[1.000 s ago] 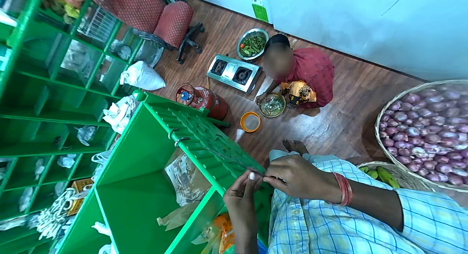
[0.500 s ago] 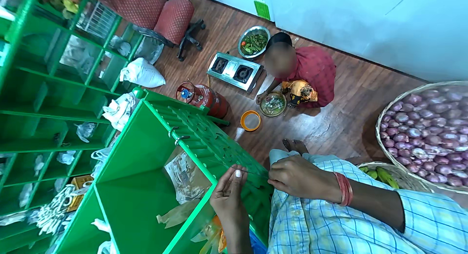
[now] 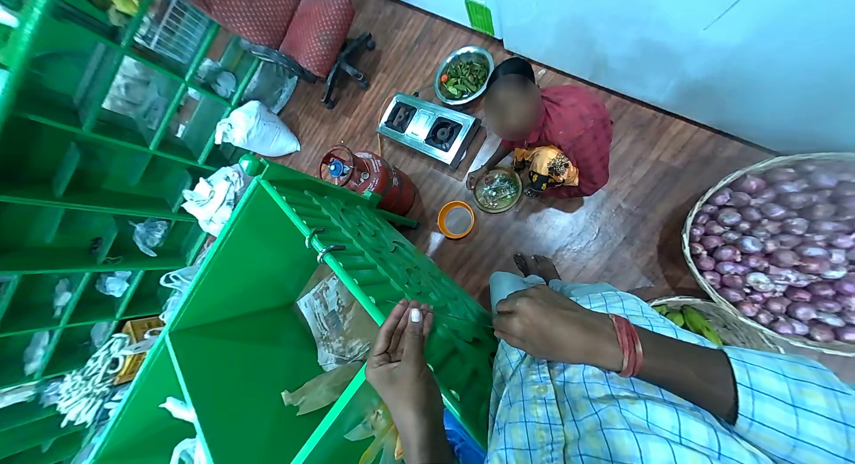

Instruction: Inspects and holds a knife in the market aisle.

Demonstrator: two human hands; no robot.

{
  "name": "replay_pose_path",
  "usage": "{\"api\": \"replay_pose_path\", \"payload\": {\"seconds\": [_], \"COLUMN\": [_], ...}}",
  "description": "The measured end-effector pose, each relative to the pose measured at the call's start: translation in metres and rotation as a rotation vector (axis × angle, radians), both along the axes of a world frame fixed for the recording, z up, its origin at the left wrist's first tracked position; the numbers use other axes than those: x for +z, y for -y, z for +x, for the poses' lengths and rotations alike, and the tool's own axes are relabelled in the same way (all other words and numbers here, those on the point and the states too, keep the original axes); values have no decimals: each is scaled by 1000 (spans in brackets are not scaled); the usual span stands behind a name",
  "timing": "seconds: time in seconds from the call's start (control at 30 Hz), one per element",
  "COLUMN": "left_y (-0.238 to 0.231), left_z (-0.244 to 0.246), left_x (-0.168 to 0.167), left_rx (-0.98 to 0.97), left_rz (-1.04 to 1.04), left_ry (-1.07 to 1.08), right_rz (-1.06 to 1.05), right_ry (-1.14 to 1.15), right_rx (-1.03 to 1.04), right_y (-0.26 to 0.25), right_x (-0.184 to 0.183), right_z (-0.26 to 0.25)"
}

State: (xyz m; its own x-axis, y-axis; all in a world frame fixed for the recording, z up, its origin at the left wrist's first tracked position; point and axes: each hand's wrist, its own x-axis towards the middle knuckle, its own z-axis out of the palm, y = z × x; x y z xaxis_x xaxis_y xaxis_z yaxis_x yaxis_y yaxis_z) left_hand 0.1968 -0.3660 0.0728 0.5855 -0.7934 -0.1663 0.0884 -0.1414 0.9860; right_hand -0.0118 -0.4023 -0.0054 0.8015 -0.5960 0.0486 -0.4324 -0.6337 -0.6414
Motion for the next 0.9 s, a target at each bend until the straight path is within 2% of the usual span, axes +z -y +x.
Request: {"api": "replay_pose_path", "payload": {"seconds": [0.33, 0.47, 0.57, 0.7, 0.9], "left_y": [-2, -3, -3, -4, -7], "left_z": [0, 0, -3, -8, -10], "left_x": [0, -1, -2, 0, 0], "left_rx": [13, 0, -7, -42, -144], "left_rz": [-40, -79, -101, -134, -224], "left_ry": [26, 23, 4, -34, -101], "right_rz": [-207, -198, -203, -117, 130], "right_ry": [-3, 26, 131, 245, 428], "right_rx": [-124, -170, -200, -216, -240], "right_y": [-2, -1, 0, 0, -4], "right_x": [-1, 2, 5, 12, 18], "right_z": [0, 0, 2, 3, 3]}}
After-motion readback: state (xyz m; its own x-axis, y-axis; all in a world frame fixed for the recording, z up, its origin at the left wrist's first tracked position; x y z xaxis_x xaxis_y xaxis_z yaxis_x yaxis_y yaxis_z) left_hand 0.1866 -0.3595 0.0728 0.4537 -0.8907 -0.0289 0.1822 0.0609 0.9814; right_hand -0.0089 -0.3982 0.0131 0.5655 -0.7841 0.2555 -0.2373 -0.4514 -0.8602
